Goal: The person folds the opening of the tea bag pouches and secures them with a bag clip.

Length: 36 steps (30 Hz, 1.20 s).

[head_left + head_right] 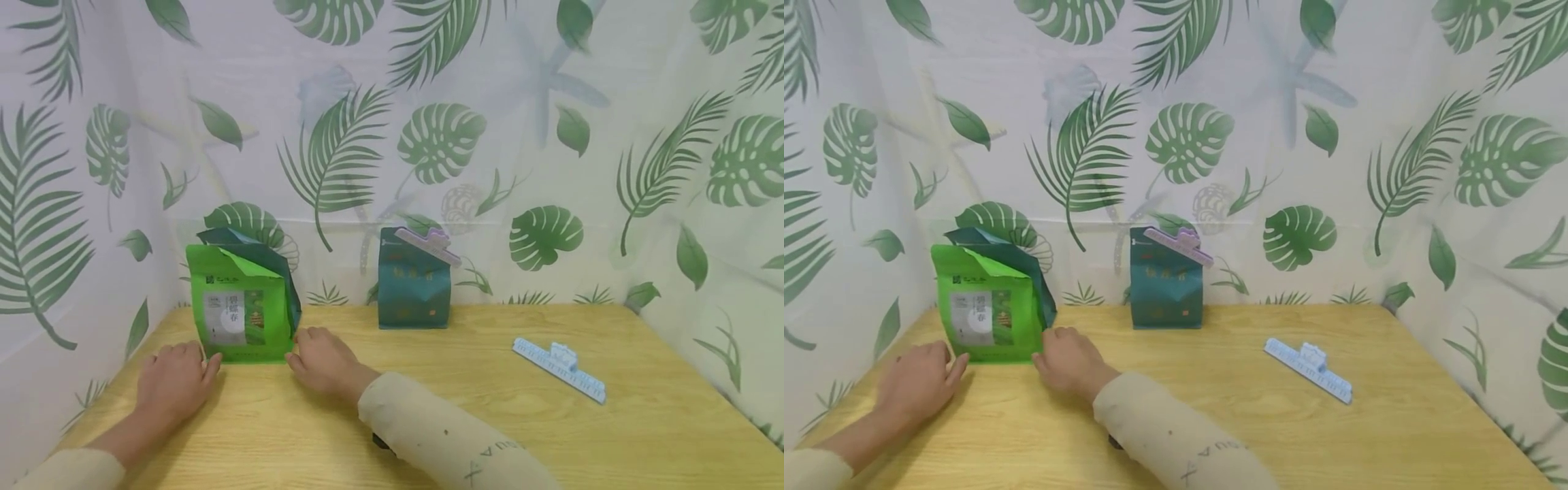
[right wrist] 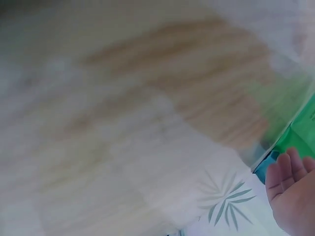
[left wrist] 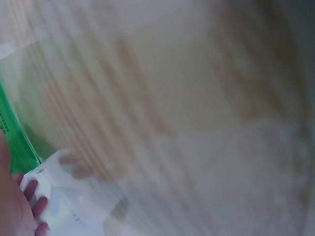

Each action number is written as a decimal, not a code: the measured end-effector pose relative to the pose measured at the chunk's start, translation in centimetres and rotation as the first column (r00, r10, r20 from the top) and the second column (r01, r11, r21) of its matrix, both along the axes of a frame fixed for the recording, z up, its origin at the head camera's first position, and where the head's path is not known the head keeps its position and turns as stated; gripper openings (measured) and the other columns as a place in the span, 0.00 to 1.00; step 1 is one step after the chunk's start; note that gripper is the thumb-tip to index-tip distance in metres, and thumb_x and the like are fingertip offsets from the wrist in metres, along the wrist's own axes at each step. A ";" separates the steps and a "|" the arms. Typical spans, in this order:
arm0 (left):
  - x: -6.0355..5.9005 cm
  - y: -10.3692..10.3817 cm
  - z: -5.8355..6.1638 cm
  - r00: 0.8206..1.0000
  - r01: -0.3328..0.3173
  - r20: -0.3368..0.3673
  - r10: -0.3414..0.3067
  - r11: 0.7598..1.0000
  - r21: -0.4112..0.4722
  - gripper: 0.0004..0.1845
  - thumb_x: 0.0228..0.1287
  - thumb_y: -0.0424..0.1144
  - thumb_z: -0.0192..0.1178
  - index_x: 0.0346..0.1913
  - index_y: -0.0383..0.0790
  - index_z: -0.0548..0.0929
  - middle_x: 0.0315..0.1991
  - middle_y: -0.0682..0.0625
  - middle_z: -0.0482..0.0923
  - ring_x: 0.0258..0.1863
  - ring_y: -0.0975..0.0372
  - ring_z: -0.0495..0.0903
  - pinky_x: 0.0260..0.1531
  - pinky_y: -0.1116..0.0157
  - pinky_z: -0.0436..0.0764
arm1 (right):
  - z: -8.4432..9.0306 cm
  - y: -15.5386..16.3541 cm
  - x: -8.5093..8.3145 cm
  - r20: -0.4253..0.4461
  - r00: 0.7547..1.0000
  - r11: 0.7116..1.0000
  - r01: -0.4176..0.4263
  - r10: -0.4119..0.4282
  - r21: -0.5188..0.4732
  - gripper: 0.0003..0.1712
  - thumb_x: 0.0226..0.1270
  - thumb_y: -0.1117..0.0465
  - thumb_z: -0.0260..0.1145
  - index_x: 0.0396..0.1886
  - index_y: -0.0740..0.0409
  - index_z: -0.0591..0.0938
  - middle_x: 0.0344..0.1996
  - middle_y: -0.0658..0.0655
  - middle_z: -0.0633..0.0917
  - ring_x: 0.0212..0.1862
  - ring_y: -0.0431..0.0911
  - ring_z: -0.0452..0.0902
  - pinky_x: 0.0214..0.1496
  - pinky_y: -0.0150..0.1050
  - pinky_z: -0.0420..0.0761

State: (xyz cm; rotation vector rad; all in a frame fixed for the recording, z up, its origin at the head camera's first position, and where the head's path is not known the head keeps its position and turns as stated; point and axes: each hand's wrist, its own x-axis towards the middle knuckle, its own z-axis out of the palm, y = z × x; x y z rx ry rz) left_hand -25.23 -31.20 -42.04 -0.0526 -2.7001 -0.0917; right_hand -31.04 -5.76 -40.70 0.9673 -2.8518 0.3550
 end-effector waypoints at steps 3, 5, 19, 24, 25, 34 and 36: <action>0.0 -0.3 -0.2 0.995 -0.093 0.033 0.092 0.995 0.037 0.28 0.74 0.56 0.50 0.33 0.29 0.71 0.28 0.37 0.71 0.31 0.44 0.73 0.34 0.47 0.67 | 0.0 -0.5 0.3 -0.011 1.000 1.000 0.004 -0.004 0.023 0.26 0.80 0.47 0.49 0.65 0.58 0.72 0.63 0.54 0.78 0.66 0.46 0.72 0.68 0.36 0.71; 0.0 -0.4 -0.3 0.994 -0.107 0.037 0.105 0.992 0.063 0.32 0.74 0.57 0.49 0.40 0.23 0.71 0.33 0.30 0.72 0.36 0.40 0.73 0.37 0.44 0.67 | -0.1 -0.8 0.4 -0.018 1.000 0.999 0.007 -0.006 0.038 0.27 0.80 0.46 0.48 0.66 0.58 0.71 0.64 0.55 0.77 0.66 0.46 0.71 0.68 0.36 0.70; -0.9 -0.2 -0.7 0.999 -0.019 0.051 0.014 0.993 0.115 0.33 0.80 0.53 0.41 0.58 0.19 0.68 0.48 0.26 0.71 0.49 0.34 0.70 0.47 0.37 0.64 | -0.2 -0.8 0.2 -0.073 0.997 0.995 -0.006 0.013 0.101 0.26 0.80 0.46 0.48 0.65 0.57 0.71 0.59 0.54 0.78 0.59 0.45 0.72 0.64 0.36 0.73; -0.9 -0.2 -0.7 1.000 0.018 0.016 -0.020 0.991 0.133 0.27 0.80 0.49 0.43 0.48 0.21 0.70 0.40 0.30 0.73 0.44 0.37 0.72 0.46 0.39 0.65 | 0.0 -0.9 0.6 -0.070 0.997 0.993 -0.009 0.017 0.119 0.25 0.80 0.46 0.48 0.64 0.58 0.71 0.58 0.54 0.77 0.58 0.45 0.71 0.63 0.35 0.72; -0.9 -0.2 -0.7 1.000 0.024 0.006 -0.026 0.991 0.135 0.26 0.80 0.49 0.44 0.47 0.22 0.70 0.40 0.30 0.73 0.44 0.37 0.72 0.46 0.39 0.65 | 0.0 -0.9 0.6 -0.076 0.997 0.992 -0.010 0.019 0.124 0.25 0.80 0.46 0.48 0.64 0.58 0.71 0.58 0.54 0.77 0.57 0.45 0.71 0.63 0.35 0.72; -0.7 -0.5 -0.6 0.995 0.084 -0.061 -0.077 0.989 0.121 0.19 0.78 0.45 0.48 0.35 0.31 0.70 0.30 0.38 0.71 0.37 0.43 0.72 0.46 0.41 0.64 | 0.0 -0.6 0.5 -0.101 0.995 0.988 -0.004 0.020 0.154 0.24 0.79 0.45 0.49 0.58 0.59 0.72 0.50 0.53 0.77 0.52 0.45 0.70 0.58 0.36 0.74; -0.8 -0.4 -0.6 0.993 0.097 -0.074 -0.089 0.989 0.115 0.18 0.78 0.45 0.49 0.33 0.33 0.70 0.28 0.42 0.70 0.36 0.44 0.72 0.46 0.41 0.64 | 0.0 -0.4 0.4 -0.098 0.995 0.988 0.000 0.016 0.157 0.25 0.79 0.45 0.49 0.58 0.60 0.73 0.49 0.53 0.78 0.51 0.44 0.70 0.58 0.36 0.74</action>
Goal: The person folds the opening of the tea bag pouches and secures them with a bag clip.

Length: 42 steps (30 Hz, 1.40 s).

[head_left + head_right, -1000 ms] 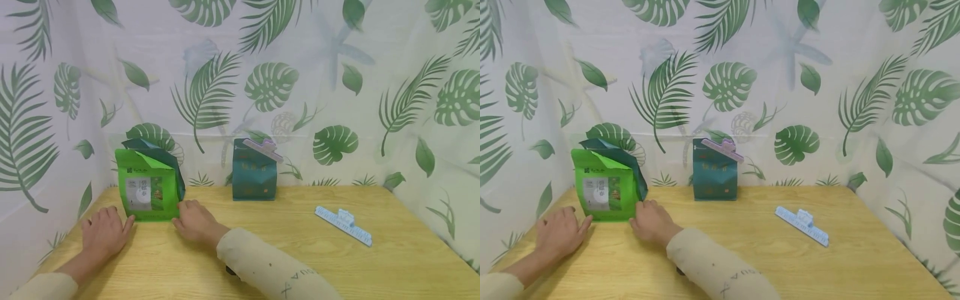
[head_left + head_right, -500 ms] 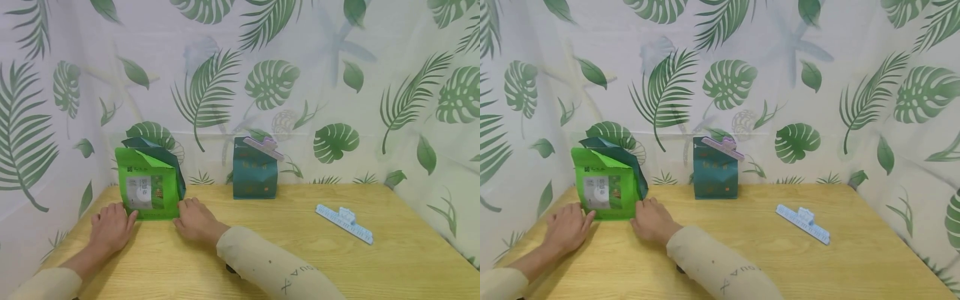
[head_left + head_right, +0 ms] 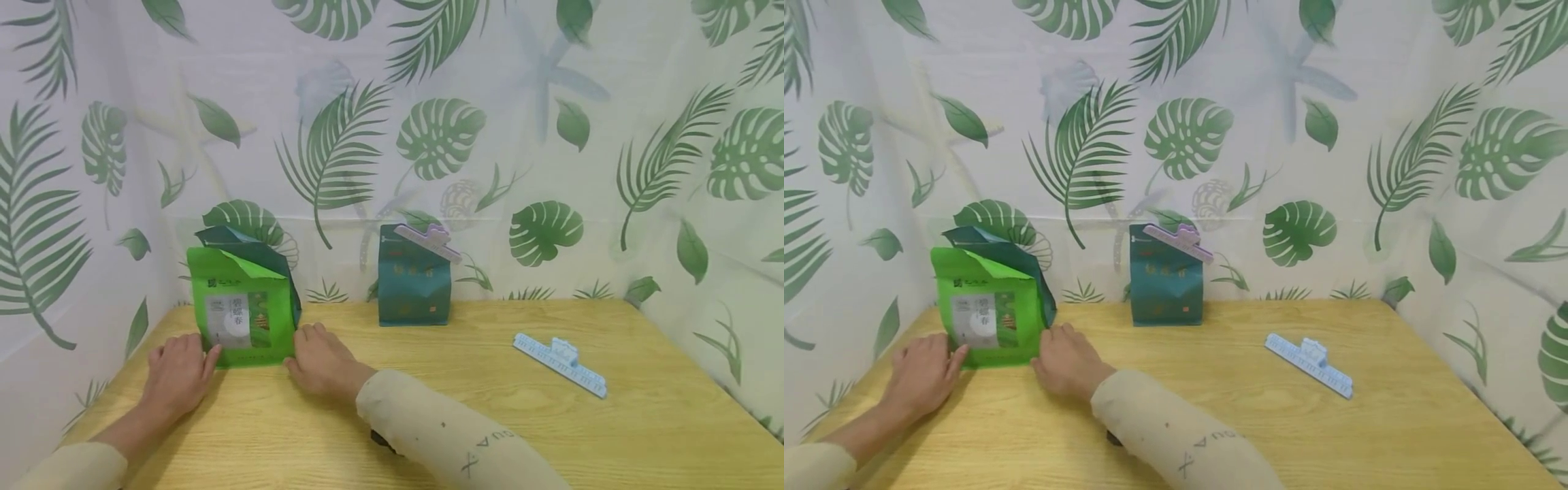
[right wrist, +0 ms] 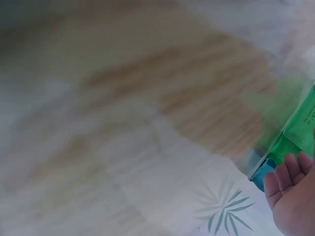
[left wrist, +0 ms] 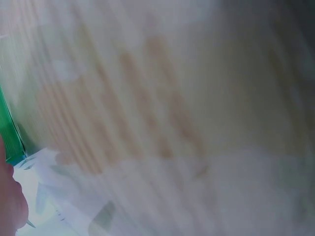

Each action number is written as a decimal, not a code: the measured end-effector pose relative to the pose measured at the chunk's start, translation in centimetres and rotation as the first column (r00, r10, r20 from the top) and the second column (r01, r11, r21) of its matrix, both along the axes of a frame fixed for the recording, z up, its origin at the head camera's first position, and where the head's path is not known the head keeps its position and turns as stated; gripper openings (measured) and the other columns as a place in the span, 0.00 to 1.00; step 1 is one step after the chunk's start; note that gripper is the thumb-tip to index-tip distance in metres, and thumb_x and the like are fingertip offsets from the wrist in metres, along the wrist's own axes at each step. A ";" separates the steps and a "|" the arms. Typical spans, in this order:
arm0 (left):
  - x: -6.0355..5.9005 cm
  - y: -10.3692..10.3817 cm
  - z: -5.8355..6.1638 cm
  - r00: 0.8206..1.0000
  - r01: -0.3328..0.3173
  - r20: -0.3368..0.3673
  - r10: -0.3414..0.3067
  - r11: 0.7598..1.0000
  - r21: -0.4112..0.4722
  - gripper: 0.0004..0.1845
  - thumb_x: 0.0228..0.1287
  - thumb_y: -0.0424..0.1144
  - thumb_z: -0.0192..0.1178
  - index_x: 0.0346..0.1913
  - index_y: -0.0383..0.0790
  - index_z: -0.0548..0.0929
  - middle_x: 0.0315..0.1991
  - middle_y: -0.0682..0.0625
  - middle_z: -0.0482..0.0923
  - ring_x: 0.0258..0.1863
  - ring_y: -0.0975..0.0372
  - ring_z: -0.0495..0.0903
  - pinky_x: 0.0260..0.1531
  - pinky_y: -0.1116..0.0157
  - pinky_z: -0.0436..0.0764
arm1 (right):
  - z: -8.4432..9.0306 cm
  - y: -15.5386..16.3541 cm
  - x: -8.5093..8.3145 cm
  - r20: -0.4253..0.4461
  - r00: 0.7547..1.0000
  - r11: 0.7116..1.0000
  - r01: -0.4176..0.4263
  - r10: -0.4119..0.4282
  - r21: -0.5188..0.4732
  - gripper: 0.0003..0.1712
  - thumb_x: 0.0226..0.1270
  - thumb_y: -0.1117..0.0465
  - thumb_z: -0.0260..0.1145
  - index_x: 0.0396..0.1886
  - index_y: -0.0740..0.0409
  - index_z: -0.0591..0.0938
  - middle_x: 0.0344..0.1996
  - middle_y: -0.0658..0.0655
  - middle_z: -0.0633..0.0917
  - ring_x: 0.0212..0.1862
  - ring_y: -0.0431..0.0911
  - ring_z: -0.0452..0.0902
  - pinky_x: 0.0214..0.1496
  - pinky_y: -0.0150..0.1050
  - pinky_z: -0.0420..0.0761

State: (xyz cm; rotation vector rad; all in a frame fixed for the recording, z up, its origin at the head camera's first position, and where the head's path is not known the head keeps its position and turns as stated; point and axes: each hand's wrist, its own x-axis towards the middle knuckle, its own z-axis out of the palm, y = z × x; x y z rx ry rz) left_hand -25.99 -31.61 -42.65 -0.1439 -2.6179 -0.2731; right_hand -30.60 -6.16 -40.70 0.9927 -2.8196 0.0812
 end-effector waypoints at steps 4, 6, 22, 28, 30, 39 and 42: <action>-0.1 0.2 0.1 1.000 0.023 0.009 -0.023 1.000 -0.002 0.18 0.77 0.47 0.50 0.31 0.36 0.70 0.25 0.46 0.68 0.35 0.47 0.72 0.46 0.42 0.65 | -0.1 0.5 -0.2 -0.005 1.000 1.000 -0.005 0.005 0.017 0.26 0.80 0.45 0.49 0.59 0.62 0.75 0.51 0.55 0.80 0.52 0.45 0.72 0.60 0.36 0.74; -0.2 0.4 0.1 0.999 0.035 0.022 -0.035 0.999 0.001 0.19 0.77 0.48 0.50 0.31 0.37 0.70 0.25 0.47 0.67 0.34 0.48 0.72 0.47 0.43 0.65 | -0.2 0.8 -0.3 -0.001 1.000 1.000 -0.004 0.004 0.027 0.27 0.80 0.45 0.48 0.60 0.62 0.75 0.54 0.55 0.80 0.54 0.45 0.73 0.62 0.36 0.73; -0.5 1.7 0.3 0.987 0.160 0.002 -0.160 0.987 0.024 0.18 0.74 0.50 0.56 0.29 0.42 0.73 0.24 0.53 0.70 0.31 0.57 0.71 0.46 0.48 0.66 | -0.3 3.7 -0.5 -0.018 0.999 0.998 -0.045 0.046 0.054 0.25 0.80 0.46 0.48 0.56 0.63 0.77 0.48 0.55 0.80 0.48 0.46 0.73 0.55 0.38 0.75; -0.5 2.1 0.3 0.984 0.177 0.002 -0.177 0.983 0.040 0.16 0.73 0.49 0.58 0.30 0.42 0.75 0.24 0.53 0.72 0.31 0.58 0.71 0.48 0.46 0.66 | -0.1 4.4 -0.4 -0.029 0.997 0.996 -0.063 0.065 0.062 0.23 0.80 0.46 0.49 0.53 0.61 0.77 0.45 0.54 0.80 0.44 0.45 0.71 0.51 0.37 0.74; -0.5 2.3 0.3 0.983 0.185 0.006 -0.185 0.981 0.056 0.16 0.73 0.49 0.58 0.32 0.41 0.77 0.25 0.53 0.74 0.32 0.58 0.73 0.49 0.46 0.66 | -0.1 4.6 -0.4 -0.024 0.997 0.996 -0.065 0.067 0.064 0.23 0.80 0.46 0.49 0.53 0.61 0.77 0.45 0.54 0.80 0.44 0.44 0.71 0.52 0.38 0.74; -0.9 3.4 0.4 0.972 0.234 -0.011 -0.234 0.970 0.073 0.14 0.70 0.49 0.61 0.29 0.45 0.76 0.25 0.55 0.74 0.33 0.59 0.73 0.54 0.44 0.65 | -0.3 6.2 -0.4 -0.031 0.996 0.995 -0.083 0.085 0.060 0.21 0.80 0.47 0.49 0.49 0.59 0.78 0.41 0.52 0.79 0.43 0.43 0.71 0.52 0.37 0.74; -1.1 3.8 0.4 0.969 0.247 -0.030 -0.245 0.967 0.061 0.14 0.70 0.47 0.62 0.28 0.45 0.76 0.24 0.55 0.74 0.32 0.59 0.73 0.52 0.45 0.66 | -0.5 6.8 -0.5 -0.035 0.994 0.994 -0.098 0.100 0.055 0.21 0.80 0.47 0.49 0.49 0.60 0.78 0.41 0.52 0.79 0.42 0.43 0.71 0.51 0.37 0.74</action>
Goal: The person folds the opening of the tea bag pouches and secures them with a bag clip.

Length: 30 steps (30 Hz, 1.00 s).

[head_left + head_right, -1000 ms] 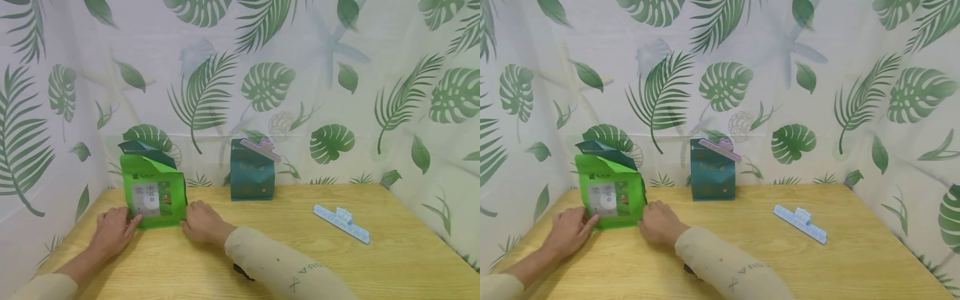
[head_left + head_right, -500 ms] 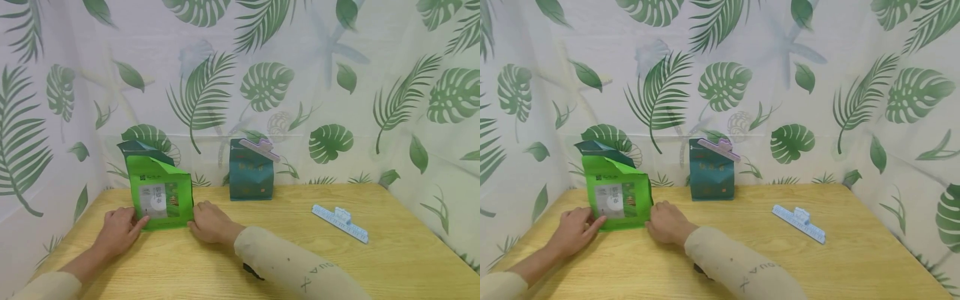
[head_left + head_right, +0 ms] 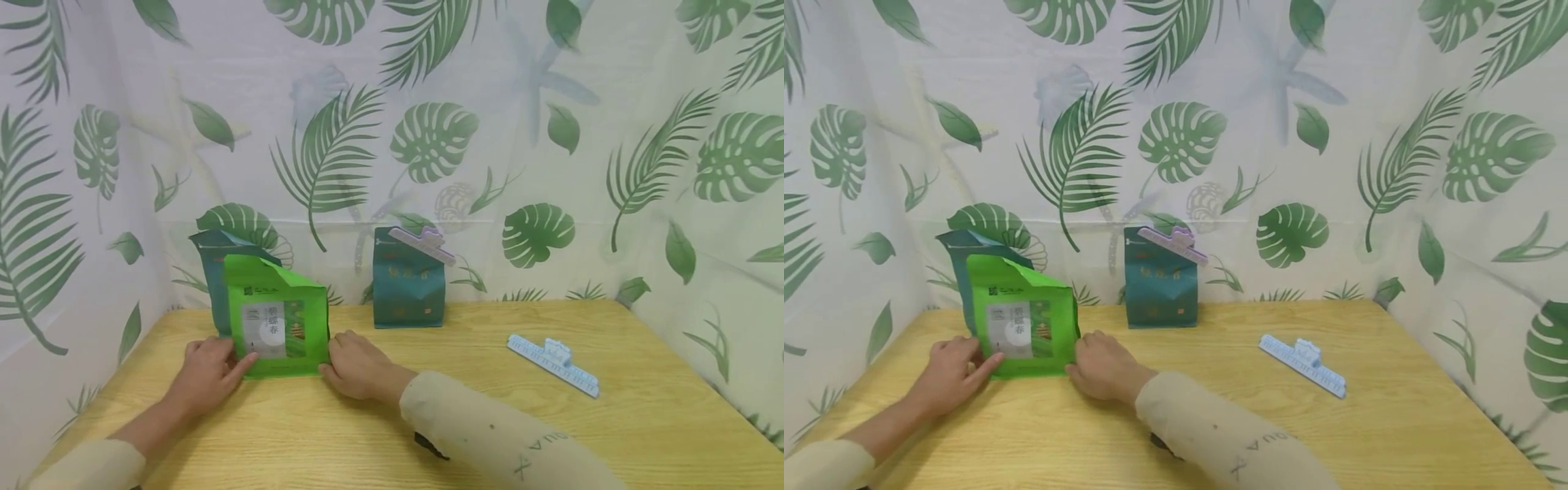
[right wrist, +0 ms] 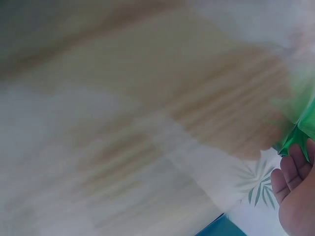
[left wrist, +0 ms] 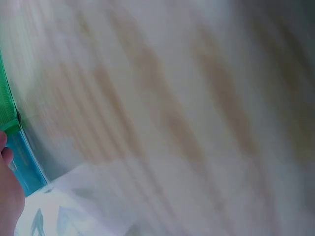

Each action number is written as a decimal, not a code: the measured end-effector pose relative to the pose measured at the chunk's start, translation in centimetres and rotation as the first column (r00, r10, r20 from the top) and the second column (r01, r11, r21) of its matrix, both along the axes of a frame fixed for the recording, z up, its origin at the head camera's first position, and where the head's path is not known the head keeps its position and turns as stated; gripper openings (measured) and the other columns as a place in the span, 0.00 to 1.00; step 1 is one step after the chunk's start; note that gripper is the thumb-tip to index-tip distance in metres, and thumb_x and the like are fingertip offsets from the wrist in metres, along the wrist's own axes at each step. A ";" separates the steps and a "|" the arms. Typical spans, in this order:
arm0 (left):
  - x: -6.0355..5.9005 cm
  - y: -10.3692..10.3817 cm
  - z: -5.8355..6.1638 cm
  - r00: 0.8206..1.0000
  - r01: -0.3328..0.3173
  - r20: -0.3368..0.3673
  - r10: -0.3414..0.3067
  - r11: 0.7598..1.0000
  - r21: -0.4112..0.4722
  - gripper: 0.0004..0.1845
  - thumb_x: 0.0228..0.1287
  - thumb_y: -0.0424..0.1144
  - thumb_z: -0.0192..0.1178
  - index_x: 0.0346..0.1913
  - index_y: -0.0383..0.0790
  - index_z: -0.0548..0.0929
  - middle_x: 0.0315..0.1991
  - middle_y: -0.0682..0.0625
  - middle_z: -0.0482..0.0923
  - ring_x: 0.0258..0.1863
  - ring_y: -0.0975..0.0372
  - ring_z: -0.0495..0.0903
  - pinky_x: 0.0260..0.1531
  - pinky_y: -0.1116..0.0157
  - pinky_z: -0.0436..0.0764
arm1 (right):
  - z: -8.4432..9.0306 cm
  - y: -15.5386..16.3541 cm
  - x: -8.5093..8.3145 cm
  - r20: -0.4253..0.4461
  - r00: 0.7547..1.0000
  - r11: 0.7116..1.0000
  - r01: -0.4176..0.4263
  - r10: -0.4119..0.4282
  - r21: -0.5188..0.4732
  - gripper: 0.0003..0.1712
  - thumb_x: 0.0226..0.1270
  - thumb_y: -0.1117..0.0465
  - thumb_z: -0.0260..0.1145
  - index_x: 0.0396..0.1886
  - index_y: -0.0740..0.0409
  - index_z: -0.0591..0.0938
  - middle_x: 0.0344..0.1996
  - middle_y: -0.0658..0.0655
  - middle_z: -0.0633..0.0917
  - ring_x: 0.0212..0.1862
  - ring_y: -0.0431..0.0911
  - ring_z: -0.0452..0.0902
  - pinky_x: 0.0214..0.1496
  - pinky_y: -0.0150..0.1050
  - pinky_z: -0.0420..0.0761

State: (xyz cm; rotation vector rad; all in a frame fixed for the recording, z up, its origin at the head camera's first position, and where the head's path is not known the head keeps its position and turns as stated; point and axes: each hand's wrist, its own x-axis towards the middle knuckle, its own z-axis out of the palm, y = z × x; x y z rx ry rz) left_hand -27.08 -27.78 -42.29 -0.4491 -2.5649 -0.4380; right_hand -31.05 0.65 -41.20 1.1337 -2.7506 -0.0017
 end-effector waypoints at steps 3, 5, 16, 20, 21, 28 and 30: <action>-0.2 0.6 -0.2 1.000 0.011 -0.016 -0.011 1.000 -0.014 0.14 0.69 0.46 0.63 0.27 0.46 0.75 0.24 0.56 0.73 0.32 0.59 0.73 0.51 0.46 0.67 | -0.2 0.7 0.0 0.004 1.000 1.000 -0.004 0.004 -0.006 0.22 0.80 0.47 0.49 0.49 0.61 0.78 0.40 0.53 0.79 0.43 0.43 0.71 0.52 0.38 0.75; -0.2 1.0 -0.3 1.000 0.018 -0.018 -0.019 1.000 -0.016 0.13 0.69 0.46 0.63 0.27 0.46 0.75 0.24 0.56 0.72 0.32 0.58 0.73 0.50 0.47 0.66 | -0.2 1.1 0.0 0.006 1.000 1.000 -0.001 0.001 -0.003 0.22 0.80 0.47 0.49 0.49 0.61 0.78 0.40 0.52 0.79 0.43 0.43 0.71 0.52 0.38 0.75; -0.6 3.3 -0.3 1.000 0.017 -0.008 -0.017 0.999 -0.042 0.16 0.69 0.48 0.62 0.26 0.47 0.72 0.22 0.56 0.68 0.31 0.59 0.68 0.47 0.51 0.65 | -0.1 3.7 0.1 -0.025 0.999 1.000 -0.022 0.021 -0.010 0.22 0.81 0.48 0.49 0.48 0.61 0.78 0.37 0.52 0.78 0.41 0.43 0.71 0.50 0.38 0.75; -0.5 4.4 0.0 0.999 0.028 -0.022 -0.029 0.998 -0.056 0.17 0.69 0.48 0.62 0.26 0.47 0.72 0.21 0.57 0.66 0.29 0.60 0.67 0.47 0.51 0.67 | -0.1 4.8 0.0 -0.045 0.999 0.999 -0.029 0.028 -0.026 0.21 0.81 0.48 0.50 0.46 0.62 0.79 0.37 0.54 0.80 0.42 0.46 0.74 0.52 0.40 0.76; -0.5 4.7 0.0 0.999 0.031 -0.027 -0.033 0.998 -0.062 0.17 0.69 0.48 0.62 0.26 0.47 0.71 0.21 0.57 0.66 0.29 0.60 0.67 0.46 0.51 0.66 | -0.1 5.1 0.0 -0.046 0.999 0.999 -0.030 0.028 -0.030 0.21 0.81 0.49 0.50 0.45 0.62 0.79 0.38 0.55 0.80 0.44 0.46 0.75 0.53 0.41 0.77; -0.7 6.2 -0.2 0.999 0.031 -0.020 -0.032 0.996 -0.084 0.17 0.70 0.50 0.61 0.27 0.46 0.73 0.21 0.57 0.66 0.29 0.60 0.67 0.48 0.50 0.67 | -0.3 6.6 -0.2 -0.060 0.998 0.997 -0.037 0.034 -0.062 0.22 0.80 0.50 0.51 0.46 0.66 0.79 0.42 0.59 0.82 0.48 0.50 0.78 0.57 0.43 0.77; -0.8 6.5 -0.2 0.999 0.031 -0.013 -0.032 0.996 -0.085 0.17 0.71 0.51 0.60 0.27 0.46 0.72 0.21 0.57 0.66 0.30 0.60 0.67 0.49 0.50 0.67 | -0.3 7.0 -0.2 -0.069 0.997 0.997 -0.038 0.033 -0.068 0.22 0.80 0.51 0.51 0.46 0.67 0.79 0.42 0.60 0.83 0.48 0.50 0.78 0.57 0.43 0.77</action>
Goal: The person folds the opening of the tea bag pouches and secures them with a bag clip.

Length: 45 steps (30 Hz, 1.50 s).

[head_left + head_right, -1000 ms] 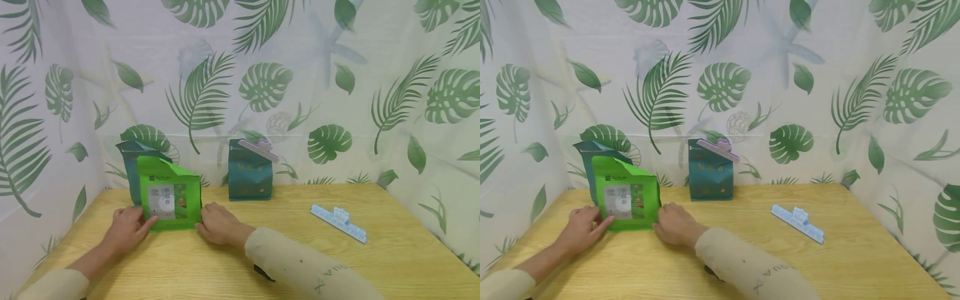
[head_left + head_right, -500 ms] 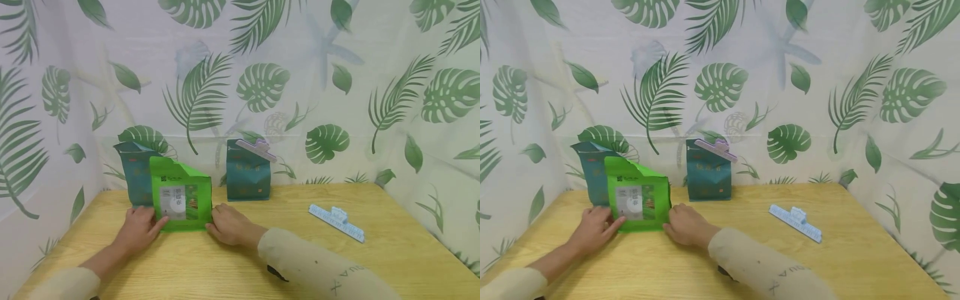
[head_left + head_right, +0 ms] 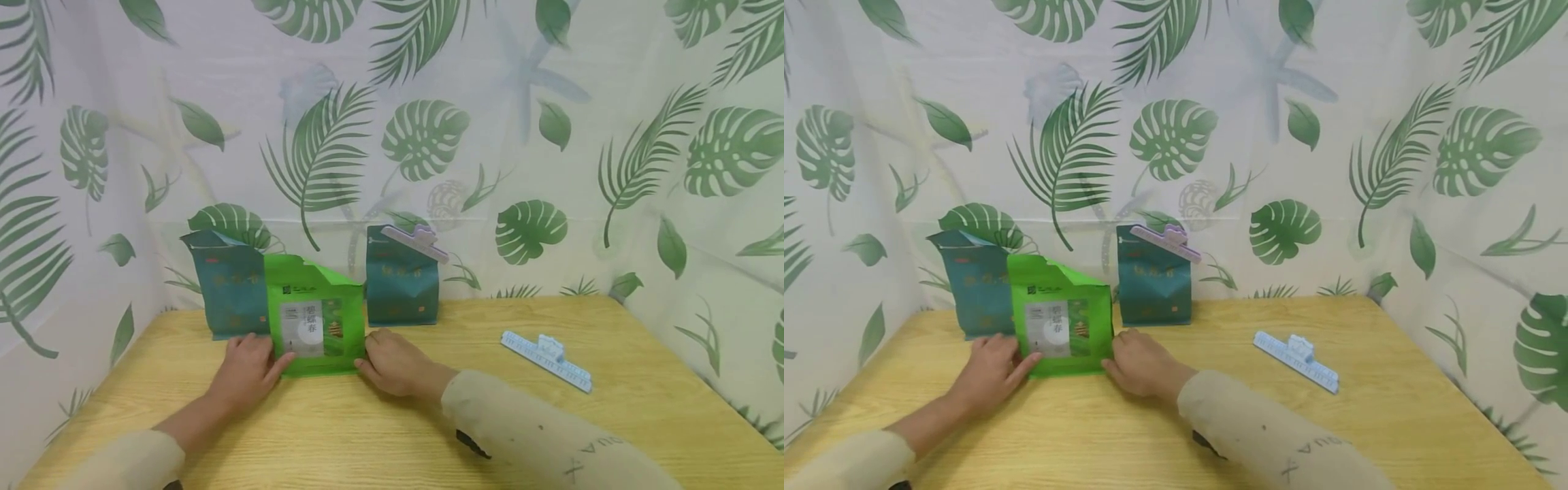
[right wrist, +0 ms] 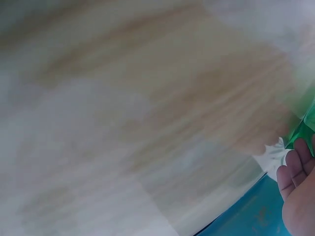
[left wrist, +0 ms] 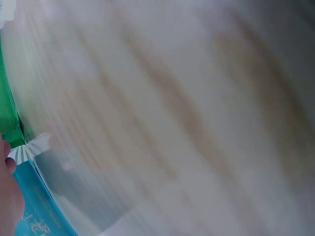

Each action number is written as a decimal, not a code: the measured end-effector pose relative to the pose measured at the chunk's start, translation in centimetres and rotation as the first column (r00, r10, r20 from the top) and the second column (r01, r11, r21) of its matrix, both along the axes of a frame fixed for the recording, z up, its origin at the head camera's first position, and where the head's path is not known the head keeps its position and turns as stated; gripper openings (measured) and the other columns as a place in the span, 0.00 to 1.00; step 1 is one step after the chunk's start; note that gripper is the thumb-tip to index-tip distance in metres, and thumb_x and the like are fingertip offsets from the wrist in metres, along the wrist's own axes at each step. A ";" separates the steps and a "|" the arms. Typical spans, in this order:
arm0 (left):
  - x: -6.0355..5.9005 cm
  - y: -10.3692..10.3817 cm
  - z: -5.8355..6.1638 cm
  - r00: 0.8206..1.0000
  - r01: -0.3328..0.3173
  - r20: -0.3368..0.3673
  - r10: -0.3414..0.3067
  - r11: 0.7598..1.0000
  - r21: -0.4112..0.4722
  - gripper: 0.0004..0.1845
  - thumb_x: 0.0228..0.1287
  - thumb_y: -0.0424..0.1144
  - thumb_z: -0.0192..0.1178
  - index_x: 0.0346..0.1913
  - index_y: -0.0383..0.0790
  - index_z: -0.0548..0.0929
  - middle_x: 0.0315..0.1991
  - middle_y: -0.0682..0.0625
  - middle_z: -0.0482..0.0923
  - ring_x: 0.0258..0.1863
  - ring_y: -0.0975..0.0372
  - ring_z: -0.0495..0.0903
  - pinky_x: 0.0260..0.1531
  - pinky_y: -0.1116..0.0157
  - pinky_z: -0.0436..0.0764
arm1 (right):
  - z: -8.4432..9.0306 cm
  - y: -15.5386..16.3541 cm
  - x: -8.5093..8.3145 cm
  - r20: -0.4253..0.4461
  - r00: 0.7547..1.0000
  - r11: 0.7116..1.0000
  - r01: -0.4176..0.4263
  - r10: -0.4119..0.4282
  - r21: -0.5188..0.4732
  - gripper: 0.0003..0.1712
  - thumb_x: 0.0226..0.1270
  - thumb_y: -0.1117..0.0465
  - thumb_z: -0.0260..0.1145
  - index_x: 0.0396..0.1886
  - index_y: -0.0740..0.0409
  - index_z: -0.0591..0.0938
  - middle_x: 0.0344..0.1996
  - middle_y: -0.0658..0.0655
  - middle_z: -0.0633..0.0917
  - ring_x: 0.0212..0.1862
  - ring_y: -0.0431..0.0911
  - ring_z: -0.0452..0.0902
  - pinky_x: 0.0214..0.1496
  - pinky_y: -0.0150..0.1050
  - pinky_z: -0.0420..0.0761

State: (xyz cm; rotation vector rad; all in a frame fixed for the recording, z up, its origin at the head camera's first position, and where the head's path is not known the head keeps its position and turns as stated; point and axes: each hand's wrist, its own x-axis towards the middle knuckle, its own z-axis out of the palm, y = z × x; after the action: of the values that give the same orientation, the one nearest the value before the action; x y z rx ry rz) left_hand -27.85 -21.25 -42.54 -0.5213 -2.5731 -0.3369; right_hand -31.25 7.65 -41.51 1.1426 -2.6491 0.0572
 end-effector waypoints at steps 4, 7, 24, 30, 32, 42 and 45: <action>-0.2 0.6 -0.2 1.000 -0.003 0.003 0.003 1.000 -0.007 0.18 0.71 0.51 0.60 0.27 0.46 0.73 0.21 0.56 0.66 0.30 0.59 0.68 0.50 0.49 0.67 | 0.1 0.6 0.1 0.015 1.000 1.000 0.008 -0.008 -0.012 0.21 0.80 0.51 0.52 0.46 0.66 0.79 0.42 0.61 0.82 0.47 0.51 0.78 0.56 0.44 0.77; -0.2 1.1 -0.2 1.000 -0.004 0.000 0.004 1.000 -0.010 0.17 0.71 0.51 0.60 0.29 0.45 0.75 0.22 0.57 0.67 0.30 0.60 0.68 0.51 0.49 0.68 | 0.2 1.0 0.3 0.034 0.999 1.000 0.015 -0.015 -0.018 0.21 0.80 0.51 0.52 0.46 0.66 0.79 0.42 0.61 0.82 0.47 0.51 0.78 0.56 0.45 0.77; -0.9 4.7 0.0 0.999 0.037 -0.006 -0.037 0.998 -0.045 0.20 0.73 0.53 0.58 0.24 0.47 0.69 0.20 0.57 0.65 0.30 0.58 0.68 0.49 0.50 0.67 | -0.1 4.9 0.3 0.057 0.997 0.995 0.059 -0.055 -0.081 0.20 0.79 0.51 0.53 0.44 0.65 0.79 0.42 0.61 0.83 0.47 0.52 0.79 0.55 0.47 0.78; -0.8 6.0 0.2 0.999 0.045 -0.020 -0.046 0.997 -0.058 0.21 0.72 0.53 0.58 0.25 0.46 0.70 0.22 0.56 0.67 0.31 0.57 0.70 0.50 0.50 0.68 | -0.1 6.1 0.5 0.053 0.997 0.993 0.065 -0.059 -0.102 0.20 0.78 0.51 0.54 0.44 0.65 0.79 0.42 0.61 0.83 0.48 0.53 0.79 0.56 0.47 0.78; -0.8 6.3 0.3 0.999 0.046 -0.016 -0.047 0.998 -0.053 0.20 0.72 0.53 0.58 0.25 0.45 0.71 0.22 0.55 0.69 0.31 0.57 0.71 0.51 0.50 0.68 | -0.2 6.4 0.5 0.052 0.997 0.993 0.068 -0.064 -0.099 0.20 0.78 0.51 0.54 0.45 0.66 0.79 0.42 0.61 0.83 0.48 0.52 0.79 0.56 0.47 0.78; -1.0 7.6 0.4 0.998 0.059 0.002 -0.059 0.996 -0.064 0.20 0.72 0.55 0.57 0.26 0.45 0.73 0.23 0.55 0.71 0.32 0.57 0.73 0.46 0.55 0.65 | -0.4 7.9 0.7 0.033 0.998 0.992 0.064 -0.061 -0.108 0.18 0.78 0.52 0.55 0.42 0.64 0.79 0.38 0.59 0.82 0.42 0.50 0.79 0.49 0.46 0.80; -1.0 8.0 0.4 0.998 0.069 -0.001 -0.069 0.996 -0.060 0.20 0.72 0.54 0.57 0.26 0.45 0.73 0.23 0.55 0.71 0.31 0.58 0.72 0.45 0.56 0.65 | -0.2 8.3 1.0 0.050 0.996 0.991 0.075 -0.070 -0.110 0.17 0.78 0.52 0.55 0.41 0.64 0.79 0.38 0.59 0.82 0.42 0.50 0.79 0.49 0.47 0.80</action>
State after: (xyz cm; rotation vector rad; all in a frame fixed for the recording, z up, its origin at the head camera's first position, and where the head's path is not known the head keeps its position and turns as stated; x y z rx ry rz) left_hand -28.89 -13.21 -42.14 -0.6330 -2.5730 -0.2837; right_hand -30.30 15.90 -41.69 1.0209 -2.6872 0.2190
